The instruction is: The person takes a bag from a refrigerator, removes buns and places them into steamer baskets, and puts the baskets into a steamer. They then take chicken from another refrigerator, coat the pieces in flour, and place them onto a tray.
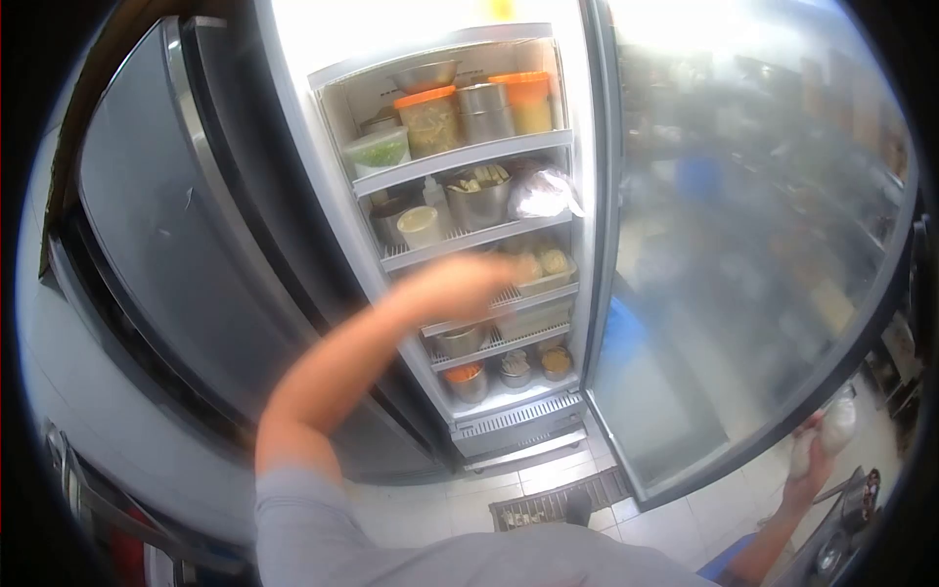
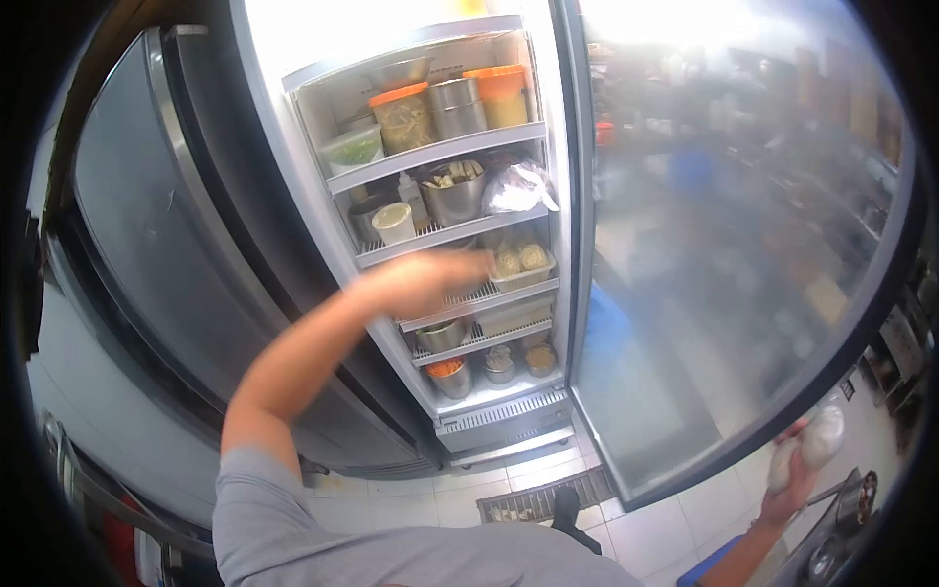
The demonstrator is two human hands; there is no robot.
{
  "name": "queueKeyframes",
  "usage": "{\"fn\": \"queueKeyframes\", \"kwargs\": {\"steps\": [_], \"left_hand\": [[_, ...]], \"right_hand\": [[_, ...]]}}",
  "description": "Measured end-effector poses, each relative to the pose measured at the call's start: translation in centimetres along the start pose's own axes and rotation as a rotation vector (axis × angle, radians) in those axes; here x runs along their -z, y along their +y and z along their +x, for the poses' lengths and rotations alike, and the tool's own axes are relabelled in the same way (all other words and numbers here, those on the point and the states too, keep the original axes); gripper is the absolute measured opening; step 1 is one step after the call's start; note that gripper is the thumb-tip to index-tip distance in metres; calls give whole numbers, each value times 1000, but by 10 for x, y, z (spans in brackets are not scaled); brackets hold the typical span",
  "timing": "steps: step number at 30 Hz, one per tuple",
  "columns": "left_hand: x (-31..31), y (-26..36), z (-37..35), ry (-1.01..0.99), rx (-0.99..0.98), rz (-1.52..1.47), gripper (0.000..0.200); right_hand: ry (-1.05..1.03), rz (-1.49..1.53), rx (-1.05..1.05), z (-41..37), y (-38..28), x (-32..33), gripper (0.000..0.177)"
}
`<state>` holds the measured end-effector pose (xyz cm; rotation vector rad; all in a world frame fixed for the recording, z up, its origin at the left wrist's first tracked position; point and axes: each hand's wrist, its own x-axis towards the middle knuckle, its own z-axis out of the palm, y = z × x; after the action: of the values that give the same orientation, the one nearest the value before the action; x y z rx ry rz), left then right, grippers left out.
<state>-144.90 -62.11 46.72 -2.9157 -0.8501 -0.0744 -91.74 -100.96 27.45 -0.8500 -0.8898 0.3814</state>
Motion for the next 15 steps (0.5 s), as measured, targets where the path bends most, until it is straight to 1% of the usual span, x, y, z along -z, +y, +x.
{"fn": "queueKeyframes", "kwargs": {"steps": [1, 2, 3, 4, 5, 6, 7, 8, 9, 11, 12, 13, 15], "left_hand": [[-12, 60, -21, -342, 145, -76, 70], [-51, 85, -43, -433, 104, -229, 69], [-97, 101, -61, -492, 8, -296, 70], [-118, 124, -79, -592, -23, -449, 74], [-170, 134, -96, -532, -94, -663, 76], [-198, 147, -105, -641, -40, -749, 79], [-219, 160, -120, -619, 15, -841, 81], [-217, 175, -130, -628, 69, -927, 84], [-256, 179, -146, -541, 27, -999, 88], [-285, 191, -171, -632, 195, -1174, 95], [-331, 183, -193, -545, 338, -1224, 98], [-365, 167, -209, -460, 480, -1261, 102], [-339, 151, -219, -169, 698, -1527, 104]], "right_hand": [[8, 7, -19, -14, -20, -28, 58], [-163, 0, -93, -23, -44, -52, 61], [-331, -3, -160, -29, -62, -69, 65], [-364, 23, -200, -37, -66, -77, 68], [-398, 47, -234, -42, -68, -83, 71], [-364, -37, -226, -45, -69, -91, 69], [-349, -38, -209, -46, -64, -91, 69], [-308, -155, -272, -49, -56, -87, 65], [-269, -274, -338, -50, -49, -83, 61], [-341, -341, -411, -52, -37, -83, 53], [-412, -384, -479, -50, -37, -83, 50], [-463, -423, -448, -50, -16, -71, 53], [-522, -492, -500, -44, -5, -61, 53]]}}
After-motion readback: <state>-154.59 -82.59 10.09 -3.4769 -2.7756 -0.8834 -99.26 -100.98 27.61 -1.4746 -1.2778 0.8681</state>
